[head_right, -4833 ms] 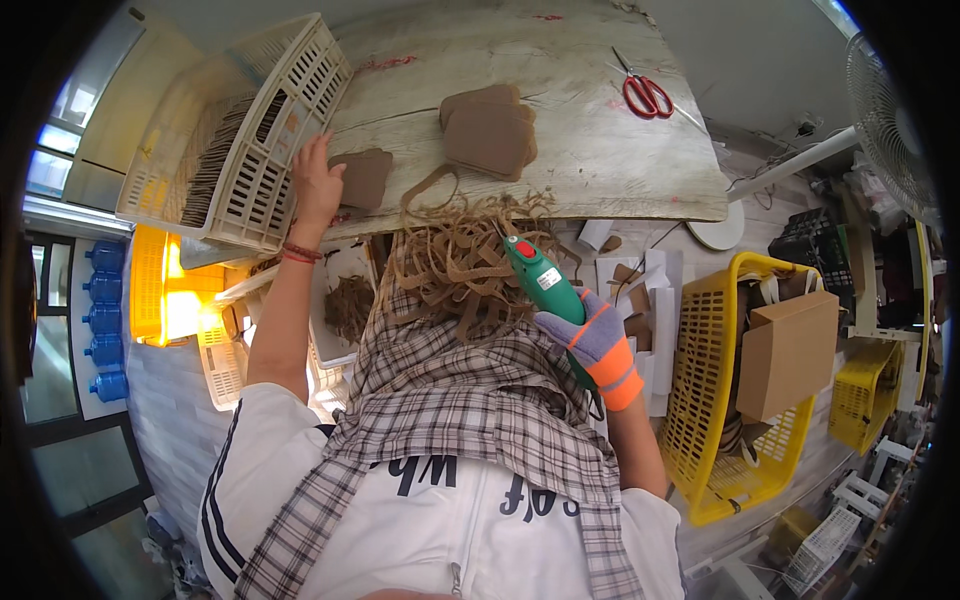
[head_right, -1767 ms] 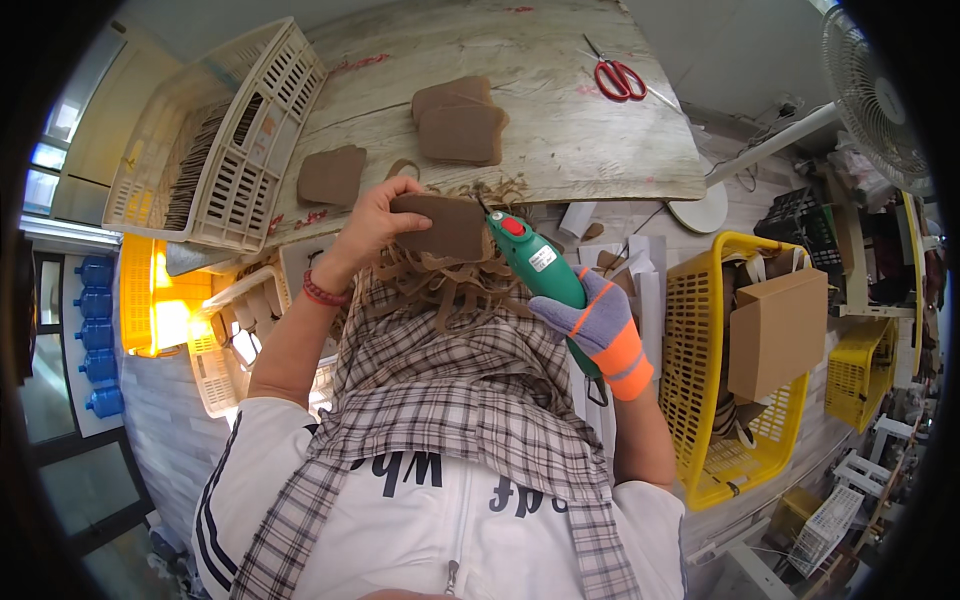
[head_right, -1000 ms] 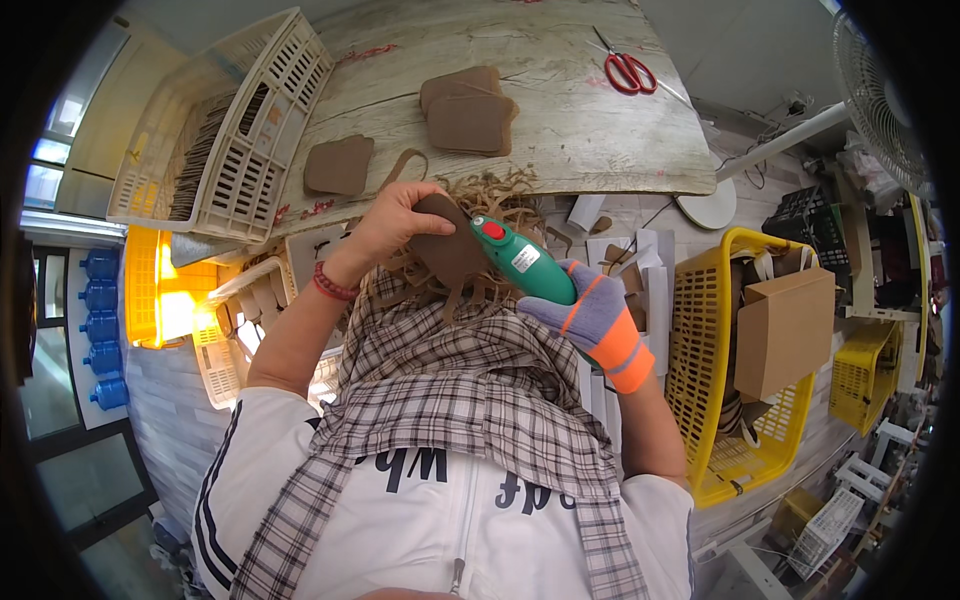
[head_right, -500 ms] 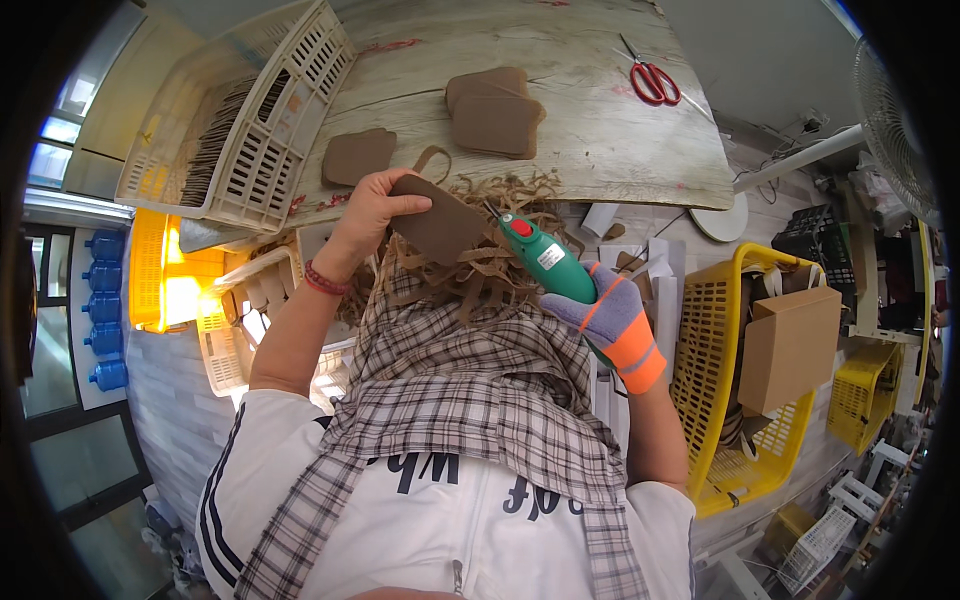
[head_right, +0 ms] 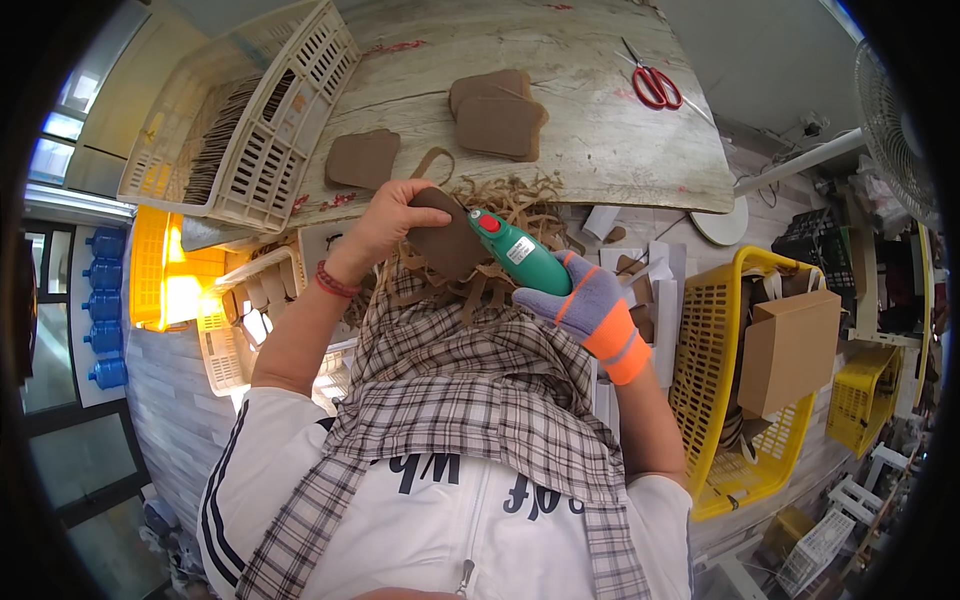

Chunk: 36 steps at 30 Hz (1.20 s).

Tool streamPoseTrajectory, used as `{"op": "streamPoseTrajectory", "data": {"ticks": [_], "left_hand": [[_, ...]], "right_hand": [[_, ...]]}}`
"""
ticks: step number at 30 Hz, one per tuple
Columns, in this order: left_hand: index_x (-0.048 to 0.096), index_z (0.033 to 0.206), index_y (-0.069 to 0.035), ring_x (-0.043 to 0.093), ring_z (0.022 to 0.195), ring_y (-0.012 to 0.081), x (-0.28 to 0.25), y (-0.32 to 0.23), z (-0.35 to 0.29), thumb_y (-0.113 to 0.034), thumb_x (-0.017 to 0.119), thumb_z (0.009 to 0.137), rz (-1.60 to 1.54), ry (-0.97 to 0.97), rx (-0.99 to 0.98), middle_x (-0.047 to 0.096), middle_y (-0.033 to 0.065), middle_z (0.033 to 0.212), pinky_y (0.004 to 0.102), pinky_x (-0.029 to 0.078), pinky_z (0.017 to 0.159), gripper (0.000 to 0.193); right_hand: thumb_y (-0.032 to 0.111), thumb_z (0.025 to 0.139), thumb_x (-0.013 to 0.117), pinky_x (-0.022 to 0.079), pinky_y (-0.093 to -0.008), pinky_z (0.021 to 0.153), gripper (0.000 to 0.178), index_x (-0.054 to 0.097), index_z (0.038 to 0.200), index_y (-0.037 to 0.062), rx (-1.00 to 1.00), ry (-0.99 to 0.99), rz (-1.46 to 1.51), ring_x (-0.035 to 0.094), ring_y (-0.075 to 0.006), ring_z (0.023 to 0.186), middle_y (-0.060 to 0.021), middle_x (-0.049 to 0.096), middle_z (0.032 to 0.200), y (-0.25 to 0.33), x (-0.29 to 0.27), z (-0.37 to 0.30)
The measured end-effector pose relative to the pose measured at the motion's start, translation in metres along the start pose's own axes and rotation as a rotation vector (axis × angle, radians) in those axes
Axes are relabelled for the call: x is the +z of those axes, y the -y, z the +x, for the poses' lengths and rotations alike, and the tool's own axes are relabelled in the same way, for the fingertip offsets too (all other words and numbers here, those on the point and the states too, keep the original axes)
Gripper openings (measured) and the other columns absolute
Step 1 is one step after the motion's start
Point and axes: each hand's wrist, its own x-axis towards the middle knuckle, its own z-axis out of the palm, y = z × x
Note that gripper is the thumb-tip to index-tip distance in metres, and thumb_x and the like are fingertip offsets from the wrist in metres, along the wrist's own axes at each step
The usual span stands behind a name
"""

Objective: The person uses a rotary tool to trim the edges of small brown cardboard pieces. They handle each piece individually, rotating it to smooth the perimeter, then place the finished pieces into a white plastic basket.

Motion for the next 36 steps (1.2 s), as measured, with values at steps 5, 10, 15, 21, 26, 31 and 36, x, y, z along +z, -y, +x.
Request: {"op": "streamPoseTrajectory", "data": {"ticks": [5,10,15,21,26,31,36], "left_hand": [[0.063,0.094,0.001,0.063,0.078,0.0105,-0.015,-0.001,-0.001,0.000,0.065,0.080,-0.038,-0.082,0.091,0.067,0.0052,0.089,0.0238,0.052,0.070,0.015],[0.056,0.114,-0.001,0.060,0.097,0.0212,-0.137,-0.004,0.005,-0.006,0.064,0.083,-0.073,-0.496,0.172,0.063,0.0107,0.105,0.0323,0.048,0.085,0.033],[0.048,0.129,-0.007,0.031,0.129,0.0312,-0.109,0.003,0.039,-0.019,0.065,0.082,1.442,-0.833,0.460,0.041,0.0148,0.134,0.0475,0.026,0.106,0.050],[0.045,0.132,-0.008,0.024,0.134,0.0328,-0.013,-0.002,0.117,-0.021,0.068,0.077,1.555,-0.468,0.809,0.036,0.0143,0.139,0.0499,0.015,0.111,0.061],[0.050,0.115,-0.006,0.026,0.133,0.0307,-0.004,0.015,0.119,-0.019,0.072,0.074,1.495,-0.451,0.679,0.041,0.0131,0.131,0.0484,0.019,0.110,0.049],[0.051,0.101,-0.004,0.045,0.117,0.0302,0.007,0.001,0.091,-0.010,0.074,0.070,1.122,-0.429,0.341,0.055,0.0110,0.108,0.0449,0.031,0.102,0.039],[0.053,0.109,-0.001,0.058,0.101,0.0226,0.033,0.001,0.064,0.001,0.065,0.080,-0.238,-0.372,0.296,0.062,0.0097,0.102,0.0356,0.046,0.090,0.031]], "right_hand": [[0.023,0.073,0.080,0.045,-0.0191,0.052,0.046,0.058,0.105,-0.0010,-0.043,-0.039,0.136,0.056,-0.0052,0.059,-0.0023,0.062,0.071,0.004,0.008,0.007],[0.023,0.074,0.079,0.045,-0.0204,0.053,0.044,0.059,0.104,-0.0009,0.005,-0.153,0.072,0.056,-0.0055,0.060,-0.0015,0.062,0.072,-0.035,-0.011,-0.001],[0.024,0.073,0.079,0.044,-0.0215,0.050,0.041,0.061,0.098,-0.0015,0.023,-0.240,0.090,0.053,-0.0053,0.056,-0.0023,0.061,0.069,-0.051,-0.011,-0.005],[0.029,0.073,0.079,0.042,-0.0233,0.047,0.041,0.061,0.092,-0.0024,0.030,-0.272,0.063,0.053,-0.0060,0.054,-0.0034,0.059,0.062,-0.068,-0.004,-0.006],[0.032,0.072,0.080,0.043,-0.0236,0.049,0.044,0.060,0.093,-0.0020,0.037,-0.275,0.092,0.053,-0.0067,0.055,-0.0038,0.060,0.064,-0.073,-0.005,-0.013],[0.033,0.072,0.079,0.043,-0.0244,0.050,0.045,0.060,0.093,-0.0014,0.069,-0.269,0.066,0.054,-0.0076,0.056,-0.0039,0.061,0.065,-0.081,-0.008,-0.012],[0.033,0.073,0.079,0.044,-0.0249,0.051,0.044,0.060,0.094,-0.0016,0.004,-0.318,0.041,0.055,-0.0077,0.057,-0.0047,0.062,0.066,-0.056,-0.006,-0.008]]}}
